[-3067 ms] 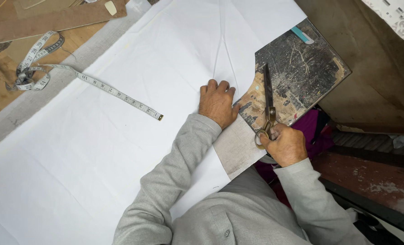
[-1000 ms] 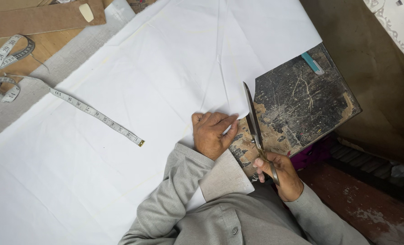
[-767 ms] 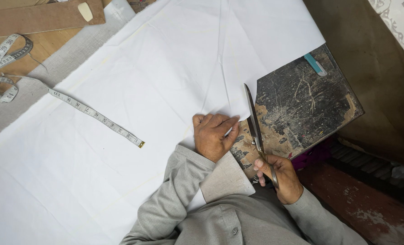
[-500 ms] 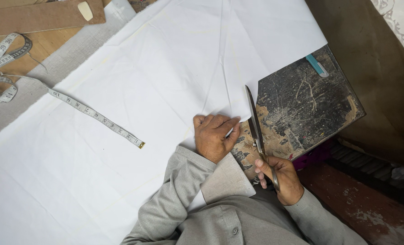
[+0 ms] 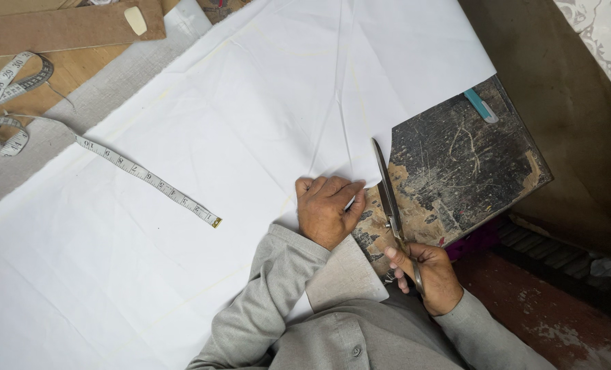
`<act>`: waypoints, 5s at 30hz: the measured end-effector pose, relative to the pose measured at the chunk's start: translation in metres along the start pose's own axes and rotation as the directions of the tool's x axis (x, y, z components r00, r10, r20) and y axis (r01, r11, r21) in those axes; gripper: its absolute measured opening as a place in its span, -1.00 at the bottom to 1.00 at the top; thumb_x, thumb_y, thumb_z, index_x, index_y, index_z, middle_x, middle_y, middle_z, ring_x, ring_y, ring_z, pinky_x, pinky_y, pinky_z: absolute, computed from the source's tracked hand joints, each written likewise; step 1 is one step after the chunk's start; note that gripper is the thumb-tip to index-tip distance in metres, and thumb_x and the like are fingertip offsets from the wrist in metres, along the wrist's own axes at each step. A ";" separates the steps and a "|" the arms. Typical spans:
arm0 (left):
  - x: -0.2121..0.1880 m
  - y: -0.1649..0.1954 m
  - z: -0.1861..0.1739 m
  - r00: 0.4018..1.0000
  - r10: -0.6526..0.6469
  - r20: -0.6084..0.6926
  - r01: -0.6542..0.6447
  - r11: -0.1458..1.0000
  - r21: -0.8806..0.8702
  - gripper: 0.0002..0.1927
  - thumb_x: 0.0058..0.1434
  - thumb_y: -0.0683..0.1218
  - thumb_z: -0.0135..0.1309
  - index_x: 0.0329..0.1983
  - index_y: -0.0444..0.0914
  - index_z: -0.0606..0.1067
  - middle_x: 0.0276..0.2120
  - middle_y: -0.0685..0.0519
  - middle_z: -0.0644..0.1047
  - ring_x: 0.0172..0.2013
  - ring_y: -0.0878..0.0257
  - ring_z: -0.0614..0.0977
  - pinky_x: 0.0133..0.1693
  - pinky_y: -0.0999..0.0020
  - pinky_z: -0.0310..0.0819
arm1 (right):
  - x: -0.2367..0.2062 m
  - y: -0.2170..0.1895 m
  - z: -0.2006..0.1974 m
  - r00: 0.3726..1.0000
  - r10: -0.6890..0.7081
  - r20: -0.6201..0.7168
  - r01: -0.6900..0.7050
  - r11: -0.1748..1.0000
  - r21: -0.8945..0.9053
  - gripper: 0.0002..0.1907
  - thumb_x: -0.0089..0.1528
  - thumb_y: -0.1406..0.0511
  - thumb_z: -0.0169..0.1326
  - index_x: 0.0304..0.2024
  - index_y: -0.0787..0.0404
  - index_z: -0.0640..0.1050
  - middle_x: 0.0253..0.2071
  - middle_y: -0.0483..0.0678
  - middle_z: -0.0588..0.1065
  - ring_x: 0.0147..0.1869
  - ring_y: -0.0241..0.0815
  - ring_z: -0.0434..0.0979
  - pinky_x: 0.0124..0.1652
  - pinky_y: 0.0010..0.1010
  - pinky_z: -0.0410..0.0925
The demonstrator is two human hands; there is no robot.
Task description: The person measures a white fabric with a tape measure, then uses shears to cut along marked lines. The cut piece is folded and set aside while the person continues cutting additional sections from the remaining fabric.
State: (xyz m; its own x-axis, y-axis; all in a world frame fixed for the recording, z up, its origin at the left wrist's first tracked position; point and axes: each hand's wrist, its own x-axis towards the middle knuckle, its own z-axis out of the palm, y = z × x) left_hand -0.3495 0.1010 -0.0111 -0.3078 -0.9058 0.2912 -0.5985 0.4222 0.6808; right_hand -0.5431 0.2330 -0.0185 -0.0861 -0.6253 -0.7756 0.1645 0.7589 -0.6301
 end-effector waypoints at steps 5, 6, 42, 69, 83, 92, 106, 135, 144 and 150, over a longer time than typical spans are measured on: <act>0.000 -0.001 0.001 1.000 -0.003 -0.002 0.003 1.000 0.012 -0.88 0.26 -0.03 0.24 -0.20 -0.13 0.67 -0.32 0.23 0.62 -0.34 0.35 0.51 -0.08 0.28 0.18 | 0.000 0.000 0.002 0.998 0.047 -0.038 -0.048 0.999 -0.024 -0.64 0.14 0.17 0.26 -0.51 0.37 0.58 -0.70 -0.05 0.44 -0.72 -0.28 0.37 -0.71 -0.45 0.25; 0.000 -0.001 0.001 1.000 -0.007 -0.003 0.007 1.000 0.013 -0.88 0.26 -0.03 0.24 -0.20 -0.13 0.67 -0.32 0.23 0.62 -0.34 0.35 0.51 -0.09 0.28 0.18 | 0.000 0.000 0.002 0.998 0.049 -0.039 -0.050 0.998 -0.025 -0.64 0.14 0.17 0.26 -0.52 0.37 0.58 -0.70 -0.05 0.44 -0.72 -0.28 0.37 -0.71 -0.45 0.25; 0.004 -0.014 -0.010 1.000 -0.031 -0.004 0.031 0.998 -0.059 -0.91 0.24 -0.05 0.26 -0.23 -0.13 0.67 -0.37 0.24 0.62 -0.39 0.39 0.51 -0.12 0.30 0.18 | 0.039 -0.059 0.030 0.998 0.005 -0.056 -0.008 0.999 -0.053 -0.66 0.14 0.15 0.26 -0.57 0.26 0.56 -0.66 -0.10 0.44 -0.70 -0.32 0.37 -0.70 -0.47 0.26; 0.012 -0.033 -0.016 0.998 -0.038 -0.044 0.029 0.984 -0.174 -0.91 0.22 -0.06 0.26 -0.23 -0.13 0.64 -0.35 0.23 0.62 -0.40 0.39 0.54 -0.13 0.31 0.20 | 0.086 -0.105 0.051 0.998 -0.034 -0.054 0.032 0.999 -0.039 -0.57 0.15 0.05 0.23 -0.51 0.29 0.55 -0.64 -0.09 0.44 -0.67 -0.28 0.40 -0.64 -0.47 0.30; 0.014 -0.037 -0.018 0.999 -0.039 -0.028 0.035 0.990 -0.135 -0.91 0.24 -0.07 0.24 -0.22 -0.14 0.64 -0.38 0.22 0.60 -0.36 0.37 0.54 -0.11 0.30 0.20 | 0.087 -0.108 0.059 0.995 0.002 -0.103 -0.010 0.997 -0.079 -0.65 0.13 0.15 0.28 -0.54 0.28 0.56 -0.65 -0.07 0.45 -0.69 -0.30 0.38 -0.70 -0.46 0.25; 0.011 -0.040 -0.020 0.999 -0.039 -0.032 0.033 0.987 -0.159 -0.92 0.22 -0.08 0.26 -0.23 -0.14 0.64 -0.39 0.23 0.59 -0.39 0.38 0.52 -0.13 0.31 0.20 | 0.099 -0.131 0.064 0.994 -0.052 -0.096 0.038 0.989 -0.143 -0.53 0.13 0.01 0.23 -0.57 0.28 0.56 -0.71 -0.07 0.40 -0.70 -0.26 0.36 -0.66 -0.44 0.26; 0.014 -0.043 -0.022 0.999 -0.043 -0.031 0.038 0.985 -0.166 -0.90 0.19 -0.10 0.28 -0.24 -0.14 0.63 -0.41 0.23 0.58 -0.40 0.38 0.52 -0.13 0.30 0.20 | 0.108 -0.141 0.070 0.994 -0.029 -0.110 0.008 0.982 -0.187 -0.52 0.11 0.01 0.26 -0.62 0.28 0.52 -0.76 -0.09 0.35 -0.74 -0.27 0.32 -0.69 -0.43 0.24; -0.001 -0.029 -0.028 0.999 -0.044 -0.016 0.041 0.993 -0.114 -0.93 0.18 -0.10 0.24 -0.28 -0.15 0.63 -0.44 0.18 0.56 -0.36 0.31 0.56 -0.11 0.26 0.22 | 0.091 -0.134 0.067 0.995 0.001 -0.104 -0.014 0.991 -0.130 -0.65 0.11 0.14 0.32 -0.53 0.27 0.54 -0.68 -0.09 0.41 -0.69 -0.30 0.35 -0.69 -0.48 0.24; 0.013 0.007 -0.044 0.935 -0.233 0.267 0.231 0.972 0.039 -0.70 0.08 0.09 0.28 -0.30 -0.22 0.66 -0.48 0.04 0.61 -0.44 0.19 0.58 -0.19 0.12 0.26 | 0.090 -0.178 -0.025 0.998 0.028 0.050 -0.002 0.893 -0.450 -0.45 0.06 -0.06 0.28 -0.52 0.31 0.53 -0.61 -0.01 0.42 -0.59 -0.18 0.40 -0.58 -0.38 0.29; 0.095 0.013 -0.019 0.929 -0.366 0.057 0.370 0.927 -0.063 -0.71 0.17 0.04 0.23 -0.18 -0.24 0.59 -0.42 0.01 0.61 -0.38 0.11 0.64 -0.19 0.12 0.55 | 0.120 -0.245 -0.060 0.989 0.057 0.135 0.045 0.758 -0.650 -0.45 0.02 -0.02 0.28 -0.49 0.41 0.57 -0.61 0.05 0.44 -0.62 -0.15 0.40 -0.61 -0.33 0.28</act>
State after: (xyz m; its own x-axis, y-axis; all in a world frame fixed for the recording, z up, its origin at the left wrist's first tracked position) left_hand -0.3724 0.0199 0.0376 -0.1085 -0.9939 -0.0171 -0.6224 0.0545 0.7808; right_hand -0.6529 -0.0167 0.0404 0.0566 -0.6001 -0.7979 -0.5181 0.6655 -0.5373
